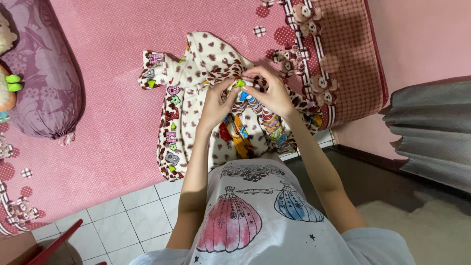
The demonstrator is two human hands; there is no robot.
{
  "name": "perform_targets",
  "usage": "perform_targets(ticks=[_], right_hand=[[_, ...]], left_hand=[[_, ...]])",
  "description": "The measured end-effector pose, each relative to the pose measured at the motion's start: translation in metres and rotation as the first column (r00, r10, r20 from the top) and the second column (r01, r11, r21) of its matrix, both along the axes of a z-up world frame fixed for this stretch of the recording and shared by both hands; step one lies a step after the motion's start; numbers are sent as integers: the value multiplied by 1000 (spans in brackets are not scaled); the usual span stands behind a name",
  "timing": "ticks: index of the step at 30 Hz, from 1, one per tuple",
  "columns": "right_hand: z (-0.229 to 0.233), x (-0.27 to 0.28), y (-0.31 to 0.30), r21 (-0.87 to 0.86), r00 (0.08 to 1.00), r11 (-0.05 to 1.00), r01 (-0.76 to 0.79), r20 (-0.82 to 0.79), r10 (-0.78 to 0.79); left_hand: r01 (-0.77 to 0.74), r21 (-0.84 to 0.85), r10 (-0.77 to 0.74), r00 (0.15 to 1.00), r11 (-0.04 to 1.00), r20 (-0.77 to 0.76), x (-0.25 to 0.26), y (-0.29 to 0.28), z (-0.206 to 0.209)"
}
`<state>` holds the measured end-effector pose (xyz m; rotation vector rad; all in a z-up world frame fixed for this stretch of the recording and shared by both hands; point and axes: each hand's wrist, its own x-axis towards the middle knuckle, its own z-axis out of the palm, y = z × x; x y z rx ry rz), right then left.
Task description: Folding a leopard-print blanket with a bear illustration on a bed.
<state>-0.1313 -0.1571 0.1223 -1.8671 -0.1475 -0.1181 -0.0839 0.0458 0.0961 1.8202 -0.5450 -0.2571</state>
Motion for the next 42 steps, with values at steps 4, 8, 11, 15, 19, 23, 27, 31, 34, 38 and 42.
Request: perform_targets(ticks=[4, 8, 11, 15, 19, 23, 27, 31, 34, 38, 42], right_hand=[[-13, -6, 1, -71, 998, 997, -23, 61, 28], [-9, -13, 9, -100, 1000, 994, 31, -4, -31], [-15, -14, 10, -112, 999, 993, 42, 28, -40], [-38, -12, 16, -106, 974, 991, 85, 221, -60], [-71, -14, 15, -131, 975, 981, 145, 189, -119], [-87, -19, 13, -332, 987, 930, 158, 39, -154], [-92, -31, 6, -501, 985, 850, 165, 120, -120], [-106, -46, 4, -501, 977, 863, 65, -142, -157], [-112, -61, 5, -543, 991, 835, 90, -32, -128], [-126, -80, 3, -553, 974, 833, -17, -196, -110], [-171, -107, -7, -514, 944, 856, -49, -303, -128]], left_hand=[[-3, 45, 6, 998, 999, -62, -7, 0, 17], [-4, 92, 2, 1000, 996, 18, -12, -2, 14], [-9, 120, 6, 1000, 993, 23, -15, -4, 21], [-44, 138, 25, 990, 989, 136, -12, -3, -34], [-75, 99, 71, 997, 992, 43, -4, -1, -24], [-147, 87, 146, 989, 985, 10, 9, 7, -25], [-209, 81, 209, 978, 975, 8, 19, 14, -24], [-214, 106, 217, 976, 971, -16, 26, 22, -35], [-208, 110, 199, 976, 972, 89, 30, 35, -51], [-263, 64, 267, 961, 963, -64, 30, 49, -32], [-240, -179, 247, 969, 954, 22, 39, 78, -91]])
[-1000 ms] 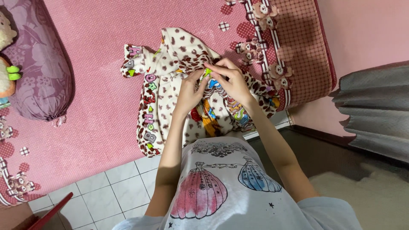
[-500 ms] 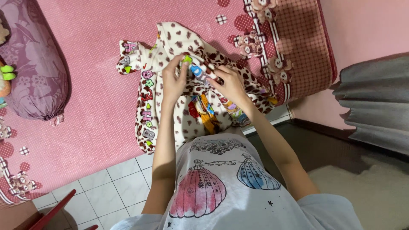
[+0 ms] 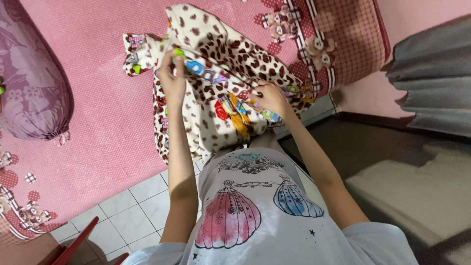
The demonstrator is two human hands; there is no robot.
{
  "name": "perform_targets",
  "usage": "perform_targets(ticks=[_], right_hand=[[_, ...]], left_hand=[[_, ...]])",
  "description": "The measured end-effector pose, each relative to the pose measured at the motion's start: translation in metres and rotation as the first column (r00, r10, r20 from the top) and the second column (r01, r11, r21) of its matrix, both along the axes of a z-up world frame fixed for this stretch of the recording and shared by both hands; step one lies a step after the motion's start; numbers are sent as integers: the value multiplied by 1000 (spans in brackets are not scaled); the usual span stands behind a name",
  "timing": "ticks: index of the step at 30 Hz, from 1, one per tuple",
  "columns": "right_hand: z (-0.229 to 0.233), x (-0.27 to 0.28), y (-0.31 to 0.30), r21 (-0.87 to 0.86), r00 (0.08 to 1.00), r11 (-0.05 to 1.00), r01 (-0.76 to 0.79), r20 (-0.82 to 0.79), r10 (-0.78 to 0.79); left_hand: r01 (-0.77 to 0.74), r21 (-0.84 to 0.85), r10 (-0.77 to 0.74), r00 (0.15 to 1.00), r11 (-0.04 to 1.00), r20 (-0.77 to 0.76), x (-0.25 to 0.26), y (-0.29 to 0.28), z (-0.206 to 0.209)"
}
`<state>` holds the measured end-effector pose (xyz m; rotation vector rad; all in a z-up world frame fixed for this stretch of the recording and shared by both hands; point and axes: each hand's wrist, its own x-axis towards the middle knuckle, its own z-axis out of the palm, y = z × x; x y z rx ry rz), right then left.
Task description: Folding a leopard-print blanket with a bear illustration on a bed.
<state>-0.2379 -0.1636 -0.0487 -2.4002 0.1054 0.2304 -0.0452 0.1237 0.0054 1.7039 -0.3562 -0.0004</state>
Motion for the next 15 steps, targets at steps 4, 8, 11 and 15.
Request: perform_targets(ticks=[4, 8, 11, 15], right_hand=[[-28, -16, -23, 152, 998, 988, 18, -65, -8], [88, 8, -42, 331, 982, 943, 16, -184, 48], [146, 41, -37, 538, 908, 838, 87, -389, 155], [62, 102, -35, 667, 921, 663, -340, 92, 379]], left_hand=[[-137, 44, 143, 953, 990, -267, -4, 18, -5], [-253, -23, 253, 967, 967, -18, -10, 57, -27], [-365, 6, 362, 923, 931, -131, -23, 80, 11], [-418, 15, 404, 868, 908, -290, -16, 135, -45]])
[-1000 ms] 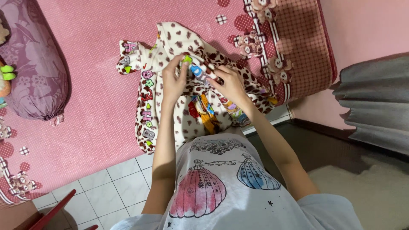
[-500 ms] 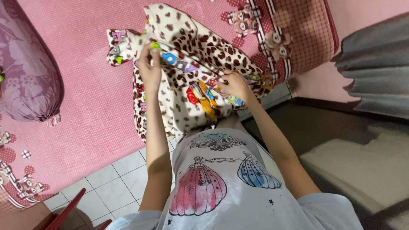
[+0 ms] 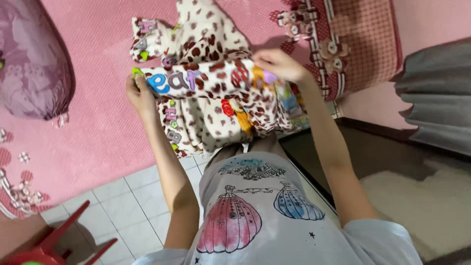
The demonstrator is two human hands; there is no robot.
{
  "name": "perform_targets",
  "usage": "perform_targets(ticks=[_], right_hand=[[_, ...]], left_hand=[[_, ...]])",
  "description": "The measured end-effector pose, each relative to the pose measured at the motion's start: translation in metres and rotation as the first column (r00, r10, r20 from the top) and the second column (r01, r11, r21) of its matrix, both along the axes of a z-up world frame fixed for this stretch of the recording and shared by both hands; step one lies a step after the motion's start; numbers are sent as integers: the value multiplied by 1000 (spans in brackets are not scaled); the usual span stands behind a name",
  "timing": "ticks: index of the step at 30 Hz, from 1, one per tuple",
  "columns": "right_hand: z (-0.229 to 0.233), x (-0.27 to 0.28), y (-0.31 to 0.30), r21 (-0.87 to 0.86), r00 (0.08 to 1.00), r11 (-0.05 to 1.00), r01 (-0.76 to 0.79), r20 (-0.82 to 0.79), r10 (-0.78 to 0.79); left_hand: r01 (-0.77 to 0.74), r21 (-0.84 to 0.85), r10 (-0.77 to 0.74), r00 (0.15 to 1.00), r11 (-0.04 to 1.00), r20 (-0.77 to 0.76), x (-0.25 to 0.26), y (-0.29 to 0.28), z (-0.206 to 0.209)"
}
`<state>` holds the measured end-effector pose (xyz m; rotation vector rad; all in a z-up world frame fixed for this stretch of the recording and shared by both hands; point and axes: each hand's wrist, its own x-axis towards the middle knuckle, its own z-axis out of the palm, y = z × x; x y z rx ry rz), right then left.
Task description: Folding a leopard-print blanket with a bear illustration on a bed.
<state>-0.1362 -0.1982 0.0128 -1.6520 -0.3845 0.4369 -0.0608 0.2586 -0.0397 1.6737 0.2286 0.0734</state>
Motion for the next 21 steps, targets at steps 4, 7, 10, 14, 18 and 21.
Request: perform_targets(ticks=[4, 7, 10, 14, 18, 21], right_hand=[[-32, 48, 62, -340, 986, 927, 159, 4, -167], [-32, 56, 90, -544, 963, 809, 224, -6, -270], [-26, 61, 98, -624, 926, 722, 299, 6, -378], [-43, 50, 93, -504, 895, 741, 443, 299, -331], [-20, 35, 98, -450, 939, 825, 342, 137, -315], [-21, 20, 97, -397, 937, 851, 343, 213, -278]], left_hand=[[-111, -14, 108, 986, 994, -125, 13, 24, -56], [-161, 261, 151, 987, 952, 59, 3, 35, -85], [-134, 338, 60, 974, 932, 219, -8, -12, 2], [126, 438, -210, 966, 890, 149, -15, -74, 53], [529, 407, -613, 784, 744, 101, -10, -130, 67], [753, 258, -785, 619, 606, 37, 5, -150, 47]])
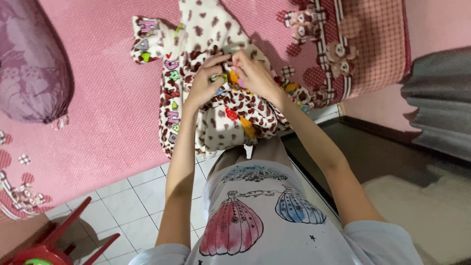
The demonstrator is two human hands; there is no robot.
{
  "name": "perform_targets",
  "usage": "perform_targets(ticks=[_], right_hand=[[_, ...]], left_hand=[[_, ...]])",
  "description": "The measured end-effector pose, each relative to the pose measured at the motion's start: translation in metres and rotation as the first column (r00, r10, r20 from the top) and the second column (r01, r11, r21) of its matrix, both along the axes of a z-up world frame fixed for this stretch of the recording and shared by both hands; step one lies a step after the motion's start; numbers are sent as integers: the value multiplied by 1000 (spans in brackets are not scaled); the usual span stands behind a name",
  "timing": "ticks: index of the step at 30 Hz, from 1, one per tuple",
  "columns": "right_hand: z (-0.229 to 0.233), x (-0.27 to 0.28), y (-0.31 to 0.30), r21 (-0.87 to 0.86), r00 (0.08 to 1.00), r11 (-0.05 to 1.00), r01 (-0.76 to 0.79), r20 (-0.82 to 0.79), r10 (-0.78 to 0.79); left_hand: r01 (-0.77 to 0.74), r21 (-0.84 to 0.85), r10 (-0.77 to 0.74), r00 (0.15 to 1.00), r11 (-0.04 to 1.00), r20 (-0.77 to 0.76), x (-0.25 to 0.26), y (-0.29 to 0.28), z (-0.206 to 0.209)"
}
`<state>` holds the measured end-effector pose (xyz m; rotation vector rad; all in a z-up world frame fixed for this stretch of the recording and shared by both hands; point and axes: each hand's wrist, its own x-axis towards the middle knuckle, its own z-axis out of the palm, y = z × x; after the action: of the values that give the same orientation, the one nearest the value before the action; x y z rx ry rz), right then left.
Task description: Folding a leopard-print blanket with a bear illustration on a bed.
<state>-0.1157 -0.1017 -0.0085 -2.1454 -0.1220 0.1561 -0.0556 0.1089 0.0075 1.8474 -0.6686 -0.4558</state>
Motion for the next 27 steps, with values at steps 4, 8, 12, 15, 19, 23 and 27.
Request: perform_targets(ticks=[4, 8, 12, 15, 19, 23, 27], right_hand=[[12, -8, -1, 12, 1000, 1000, 14, -26, -13], [21, -14, -8, 8, 994, 1000, 17, 105, -18], [52, -25, -16, -68, 972, 996, 51, -226, -65], [43, -50, -35, -36, 925, 994, 100, -366, -106], [4, -87, -56, -11, 996, 999, 39, -80, -39], [8, -104, -60, 88, 993, 990, 107, 33, -110], [7, -110, -59, -83, 967, 972, 221, -107, -229]], left_hand=[[126, 14, -122, 980, 992, -157, 6, -20, 5], [100, 56, -93, 989, 993, -116, 5, -23, 0], [9, -12, -10, 999, 1000, -50, 6, -11, -30], [-48, -5, 47, 997, 999, -63, 6, -2, -31], [-93, -15, 92, 995, 996, -49, -1, 3, -19], [-130, 7, 130, 989, 991, -71, -6, 4, -18], [-143, 12, 143, 989, 990, -32, -6, 3, -18]])
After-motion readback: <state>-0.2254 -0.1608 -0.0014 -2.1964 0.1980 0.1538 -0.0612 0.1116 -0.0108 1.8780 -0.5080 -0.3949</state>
